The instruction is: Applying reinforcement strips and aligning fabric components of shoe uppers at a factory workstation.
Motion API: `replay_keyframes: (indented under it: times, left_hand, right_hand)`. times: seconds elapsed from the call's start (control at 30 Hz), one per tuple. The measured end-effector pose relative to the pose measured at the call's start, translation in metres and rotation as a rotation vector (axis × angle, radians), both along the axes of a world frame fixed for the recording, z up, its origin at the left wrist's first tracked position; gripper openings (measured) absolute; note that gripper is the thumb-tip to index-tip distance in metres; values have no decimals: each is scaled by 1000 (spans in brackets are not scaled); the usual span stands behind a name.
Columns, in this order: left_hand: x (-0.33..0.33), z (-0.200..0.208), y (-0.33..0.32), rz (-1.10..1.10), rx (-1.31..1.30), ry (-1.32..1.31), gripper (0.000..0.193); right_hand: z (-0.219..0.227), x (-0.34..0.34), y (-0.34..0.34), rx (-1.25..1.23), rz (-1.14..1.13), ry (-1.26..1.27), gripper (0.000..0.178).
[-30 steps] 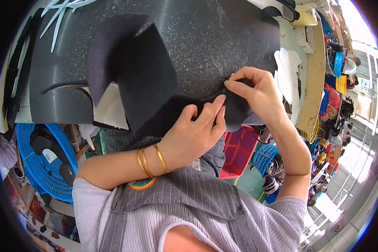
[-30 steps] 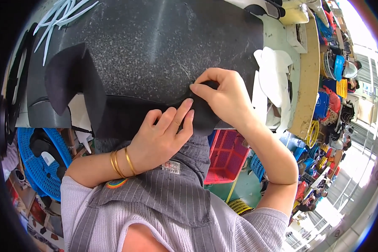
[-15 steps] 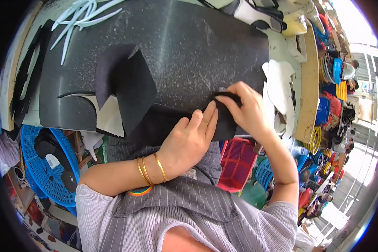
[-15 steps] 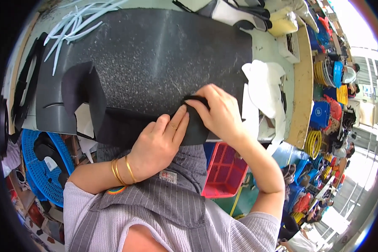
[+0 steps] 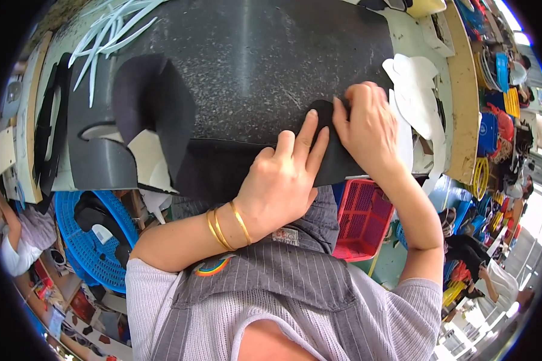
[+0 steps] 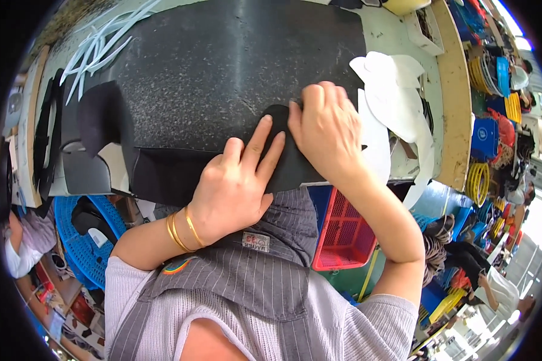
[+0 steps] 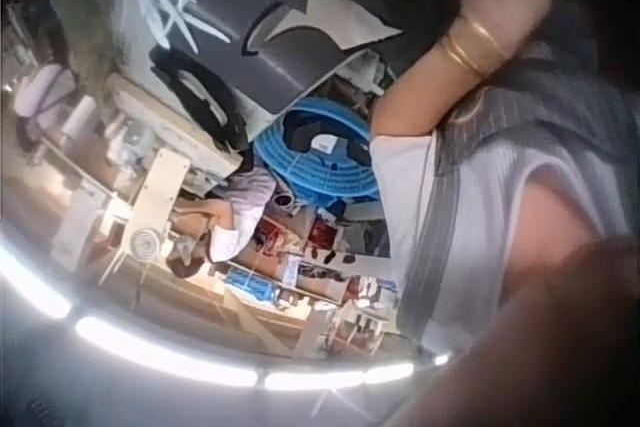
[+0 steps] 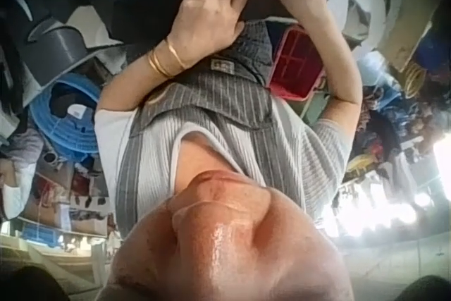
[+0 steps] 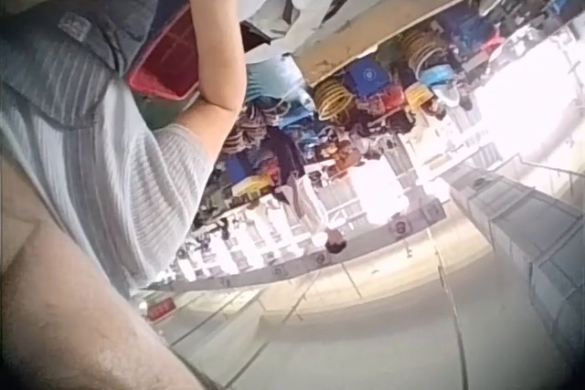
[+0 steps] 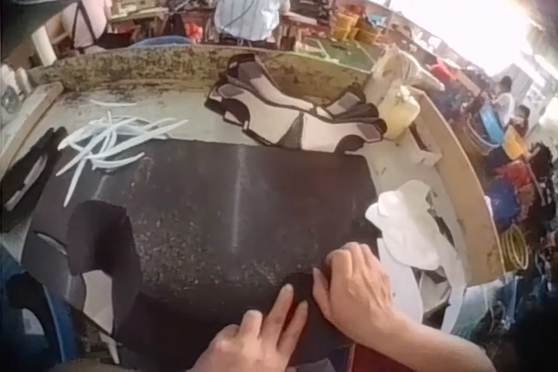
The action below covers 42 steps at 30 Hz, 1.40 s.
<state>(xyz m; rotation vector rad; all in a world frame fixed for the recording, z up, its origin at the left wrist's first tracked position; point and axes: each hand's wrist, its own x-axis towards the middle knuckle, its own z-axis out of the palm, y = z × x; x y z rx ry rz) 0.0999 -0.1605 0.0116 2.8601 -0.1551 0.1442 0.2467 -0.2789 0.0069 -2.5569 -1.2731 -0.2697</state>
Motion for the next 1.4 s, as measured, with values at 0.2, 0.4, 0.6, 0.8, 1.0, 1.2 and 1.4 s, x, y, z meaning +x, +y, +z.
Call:
replay_keyframes:
  times: [0.2, 0.4, 0.6, 0.8, 1.0, 1.2, 1.4]
  left_hand:
    - [-37, -2, 31, -39, -228, -243, 20]
    - [-69, 5, 90, -137, -362, -87, 20]
    - [-77, 9, 105, -351, -153, -183, 21]
    - [-84, -11, 43, 157, -395, -261, 22]
    - [-148, 15, 121, -9, -114, -172, 26]
    - [-103, 1, 150, 394, -365, -338, 28]
    - [-85, 4, 172, 566, -774, -58, 29]
  right_hand:
    - [8, -59, -24, 100, 588, 439, 55]
    - [1, -60, -25, -48, 666, 263, 50]
    - [24, -56, -25, -95, 746, 314, 52]
    - [36, -89, 47, 174, 725, 504, 54]
    - [17, -113, 71, 75, 636, 241, 63]
    - [7, -144, 113, 68, 345, 15, 25]
    - [-1, -132, 113, 224, 483, 275, 34]
